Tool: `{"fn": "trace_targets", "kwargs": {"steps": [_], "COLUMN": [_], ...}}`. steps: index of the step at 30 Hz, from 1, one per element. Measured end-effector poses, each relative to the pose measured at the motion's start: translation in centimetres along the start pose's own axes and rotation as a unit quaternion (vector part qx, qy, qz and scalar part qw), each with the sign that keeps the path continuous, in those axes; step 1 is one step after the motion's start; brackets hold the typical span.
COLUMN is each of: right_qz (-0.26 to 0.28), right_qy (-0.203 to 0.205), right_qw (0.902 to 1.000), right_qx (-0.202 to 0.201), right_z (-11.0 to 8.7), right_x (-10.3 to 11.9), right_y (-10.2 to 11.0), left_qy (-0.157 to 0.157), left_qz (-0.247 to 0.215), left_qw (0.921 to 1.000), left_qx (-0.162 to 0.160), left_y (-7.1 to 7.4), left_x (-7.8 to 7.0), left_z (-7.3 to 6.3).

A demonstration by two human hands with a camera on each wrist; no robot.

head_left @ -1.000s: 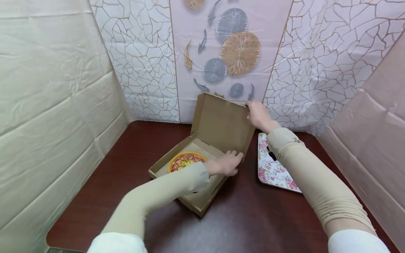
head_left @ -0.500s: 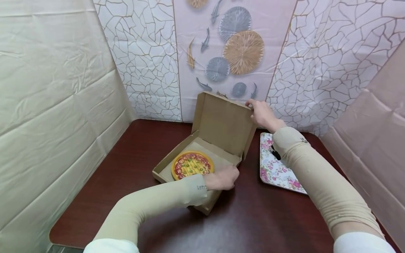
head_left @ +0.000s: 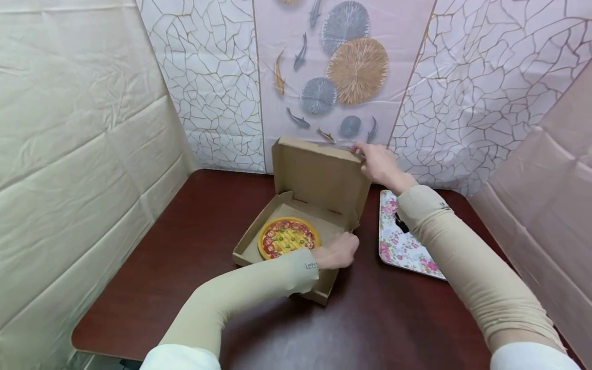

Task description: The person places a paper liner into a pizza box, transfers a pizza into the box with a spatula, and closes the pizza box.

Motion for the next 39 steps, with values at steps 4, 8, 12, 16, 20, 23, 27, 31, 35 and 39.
{"fn": "trace_targets", "kwargs": {"steps": [4, 8, 12, 16, 20, 23, 27, 31, 35, 39], "right_qz": [-0.006, -0.009, -0.01, -0.009, -0.01, -0.012, -0.01, -0.009, -0.009, -0.011], "right_qy": [0.023, 0.015, 0.009, 0.017, 0.014, 0.013, 0.019, 0.025, 0.027, 0.023], "right_qw": [0.9997, 0.9999, 0.9999, 0.9998, 0.9998, 0.9998, 0.9997, 0.9996, 0.9995, 0.9996], "right_qx": [0.006, 0.0, -0.008, -0.008, -0.003, -0.005, -0.008, -0.012, -0.012, -0.009], "right_z": [0.6, 0.4, 0.0, -0.1, -0.1, 0.1, 0.2, 0.2, 0.0, 0.3], "right_x": [1.5, 1.0, 0.0, 0.0, 0.1, 0.1, 0.2, 0.2, 0.0, -0.1], "right_y": [-0.2, 0.0, 0.2, 0.2, 0.1, -0.1, -0.3, -0.2, -0.1, -0.3], "left_qy": [0.028, 0.046, 0.051, 0.063, 0.107, 0.155, 0.22, 0.266, 0.278, 0.274], "left_qz": [0.011, 0.022, 0.023, 0.022, 0.033, 0.043, 0.048, 0.04, 0.017, -0.033], "left_qw": [0.9996, 0.9987, 0.9981, 0.9967, 0.9932, 0.9869, 0.9744, 0.9632, 0.9598, 0.9601], "left_qx": [0.0, 0.011, 0.026, 0.045, 0.031, 0.011, -0.001, 0.003, 0.032, 0.044], "left_y": [0.3, 0.6, 1.2, 2.9, 5.4, 7.2, 8.6, 8.5, 7.1, 6.1], "left_x": [0.0, -0.1, 0.1, 1.2, 4.2, 8.1, 14.7, 20.0, 22.5, 23.4], "left_z": [0.8, 1.2, 1.1, 0.9, 1.2, 1.2, 0.0, -1.9, -3.4, -4.2]}}
Point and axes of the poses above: each hand's wrist, its own z-axis towards the middle knuckle, its own y-axis out of the back of the hand, x = y × z, the point moved 7 cm from there along z, towards the middle knuckle, and after that the axes turned 8 degrees about y, right-handed, at the moved point
